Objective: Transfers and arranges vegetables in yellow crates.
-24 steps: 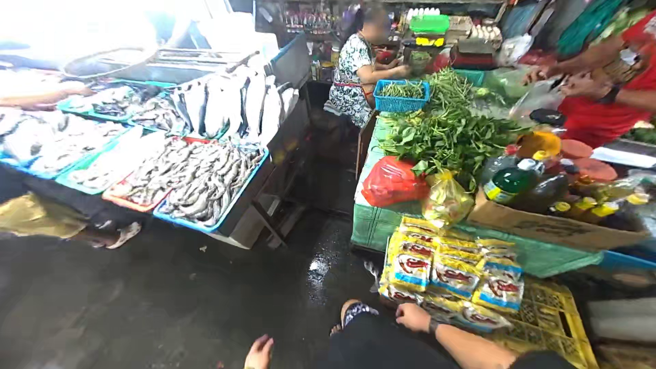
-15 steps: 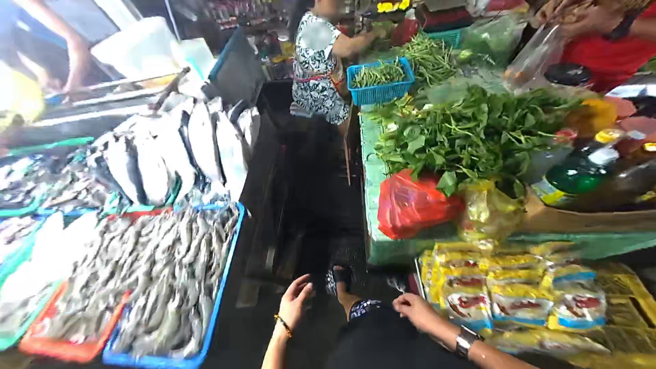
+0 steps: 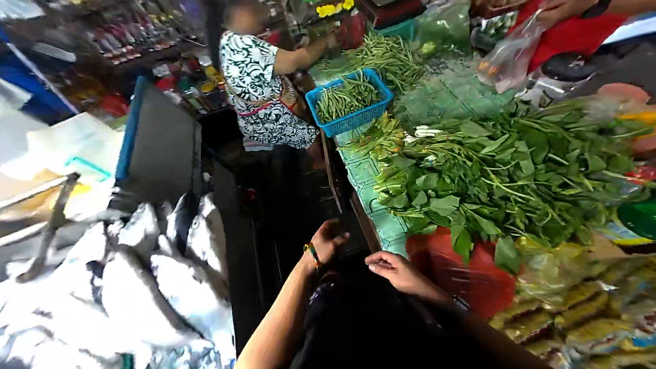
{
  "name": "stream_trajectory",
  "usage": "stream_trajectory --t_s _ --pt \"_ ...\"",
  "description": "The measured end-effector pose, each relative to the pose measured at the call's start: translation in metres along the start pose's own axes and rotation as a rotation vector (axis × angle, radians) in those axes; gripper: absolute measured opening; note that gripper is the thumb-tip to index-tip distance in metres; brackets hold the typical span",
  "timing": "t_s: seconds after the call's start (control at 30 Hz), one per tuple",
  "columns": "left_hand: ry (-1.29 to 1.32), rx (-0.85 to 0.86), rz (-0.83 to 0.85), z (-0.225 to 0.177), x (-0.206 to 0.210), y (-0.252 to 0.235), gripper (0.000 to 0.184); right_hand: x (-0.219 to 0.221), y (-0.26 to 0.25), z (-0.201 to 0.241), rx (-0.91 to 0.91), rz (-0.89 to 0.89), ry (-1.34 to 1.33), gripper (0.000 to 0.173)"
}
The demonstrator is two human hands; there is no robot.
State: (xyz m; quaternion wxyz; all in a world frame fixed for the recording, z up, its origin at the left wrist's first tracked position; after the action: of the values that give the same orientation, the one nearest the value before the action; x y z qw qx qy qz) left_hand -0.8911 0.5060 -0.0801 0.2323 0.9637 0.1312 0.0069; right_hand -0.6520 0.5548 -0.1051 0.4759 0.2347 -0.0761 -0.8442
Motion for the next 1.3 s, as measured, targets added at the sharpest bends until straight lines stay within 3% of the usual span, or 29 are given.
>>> stream_trajectory --t_s 0.1,0.33,0.47,0.7,0.77,0.9,1.03,1.13,1.3 --pt "-0.191 -0.012 0.103 -0.037 -0.008 -0.096 0.078 -0.022 -0.036 0.003 0.105 -0.113 -0.07 0.035" --pt "-0.725 0.154 0.137 -0.104 0.015 -0.373 0.111 -0.065 -0.15 0.017 0.438 -0.378 -0.265 0.037" --pt "-0.893 0.139 0.22 -0.116 0.037 -0.467 0.124 -0.086 -0.193 0.036 0.632 -0.404 -0.298 0.042" --pt "-1.009 0.12 0.332 -0.111 0.037 -0.502 0.116 -0.115 -0.2 0.062 0.738 -0.523 -0.423 0.04" --pt "-1.059 0.1 0.32 -0.111 0.046 -0.502 0.125 -0.126 -0.196 0.076 0.744 -0.56 -0.477 0.039" --pt "-1.188 0.048 0.327 -0.116 0.059 -0.508 0.137 -0.15 -0.21 0.092 0.584 -0.947 -0.802 0.034" --pt "-1.244 0.052 0.371 -0.114 0.057 -0.516 0.126 -0.183 -0.221 0.084 0.552 -1.295 -1.117 0.038" --pt "-1.148 0.044 0.412 -0.121 0.049 -0.518 0.116 -0.191 -0.216 0.086 0.538 -1.288 -1.03 0.036" --pt "-0.978 0.002 0.493 -0.146 0.038 -0.52 0.084 -0.181 -0.208 0.086 0.481 -1.076 -0.796 0.027"
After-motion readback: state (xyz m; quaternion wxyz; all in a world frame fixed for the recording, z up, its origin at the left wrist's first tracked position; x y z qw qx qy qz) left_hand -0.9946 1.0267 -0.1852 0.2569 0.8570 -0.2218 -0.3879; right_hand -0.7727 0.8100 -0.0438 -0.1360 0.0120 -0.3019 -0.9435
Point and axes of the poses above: each hand's wrist, its own y-axis away from the middle knuckle, its own x-axis out of the palm, z = x × y, the point moved 1 cm from there along -y, towards the middle knuckle, and after that the axes turned 14 degrees about y, right-handed, at the moved point
